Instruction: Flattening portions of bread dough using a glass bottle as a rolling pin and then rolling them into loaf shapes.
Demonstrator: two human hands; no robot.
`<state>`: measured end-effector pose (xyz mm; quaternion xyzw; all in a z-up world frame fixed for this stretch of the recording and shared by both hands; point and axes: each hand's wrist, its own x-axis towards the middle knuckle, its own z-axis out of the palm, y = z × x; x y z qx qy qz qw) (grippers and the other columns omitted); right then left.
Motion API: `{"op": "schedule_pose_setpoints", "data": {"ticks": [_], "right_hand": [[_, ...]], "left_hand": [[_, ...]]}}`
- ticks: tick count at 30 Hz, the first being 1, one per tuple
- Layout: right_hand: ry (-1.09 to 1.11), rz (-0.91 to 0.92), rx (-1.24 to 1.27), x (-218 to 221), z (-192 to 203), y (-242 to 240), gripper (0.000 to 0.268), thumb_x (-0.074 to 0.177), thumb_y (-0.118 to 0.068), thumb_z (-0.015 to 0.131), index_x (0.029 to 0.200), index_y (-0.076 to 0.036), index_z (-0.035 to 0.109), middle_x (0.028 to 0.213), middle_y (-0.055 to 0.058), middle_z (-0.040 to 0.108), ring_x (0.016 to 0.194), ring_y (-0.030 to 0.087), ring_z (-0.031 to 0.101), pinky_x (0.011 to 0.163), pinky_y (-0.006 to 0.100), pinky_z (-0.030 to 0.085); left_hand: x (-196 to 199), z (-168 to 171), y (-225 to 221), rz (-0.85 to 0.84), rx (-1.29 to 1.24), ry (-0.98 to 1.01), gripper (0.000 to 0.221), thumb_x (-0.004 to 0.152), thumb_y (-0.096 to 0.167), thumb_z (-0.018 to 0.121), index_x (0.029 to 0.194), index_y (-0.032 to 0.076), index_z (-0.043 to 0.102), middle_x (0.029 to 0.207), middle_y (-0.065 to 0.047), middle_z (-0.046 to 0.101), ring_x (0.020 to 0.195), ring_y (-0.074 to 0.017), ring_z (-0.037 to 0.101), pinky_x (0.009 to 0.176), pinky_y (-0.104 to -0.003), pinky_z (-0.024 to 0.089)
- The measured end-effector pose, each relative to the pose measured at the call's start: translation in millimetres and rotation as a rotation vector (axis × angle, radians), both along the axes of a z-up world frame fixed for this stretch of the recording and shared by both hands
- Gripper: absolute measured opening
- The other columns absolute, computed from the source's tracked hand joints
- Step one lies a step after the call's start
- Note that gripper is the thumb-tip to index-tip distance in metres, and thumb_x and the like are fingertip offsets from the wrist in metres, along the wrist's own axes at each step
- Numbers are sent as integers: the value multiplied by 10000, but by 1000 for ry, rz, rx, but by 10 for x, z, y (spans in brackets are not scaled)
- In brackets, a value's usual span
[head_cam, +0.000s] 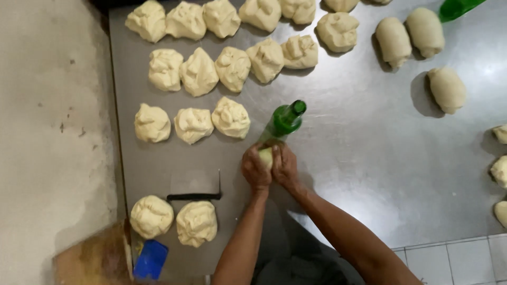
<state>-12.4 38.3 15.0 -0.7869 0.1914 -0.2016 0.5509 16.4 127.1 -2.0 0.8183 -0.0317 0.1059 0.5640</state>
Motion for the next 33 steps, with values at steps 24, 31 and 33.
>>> {"op": "schedule_pose_setpoints", "data": {"ticks": [24,31,33], "right_hand": [[133,187,297,-399,627,-2367,575,895,-348,762,1399,-119,606,1256,78,729,1111,183,689,959,367,563],[70,-231,-306,-369,582,-3707,604,967,-305,751,1464,-32,544,1324,200,656,1163,316,642,981,456,508],[444,-240,-634,-265,227,-3958,770,957,-429,730,1537,4,467,1447,285,495,1275,458,447,1020,672,333]], "left_hand": [[481,783,-645,-375,-166,-42,1008,762,252,917,1546,55,314,1538,-147,446,1390,-291,462,1149,-428,424],[406,510,-883,-161,-34,-70,714,772,194,909,1364,32,544,1321,-106,607,1230,-255,602,1096,-388,488],[372,388,-892,-152,-172,119,711,745,190,908,1349,41,564,1271,-113,651,1201,-263,632,1082,-399,507]]}}
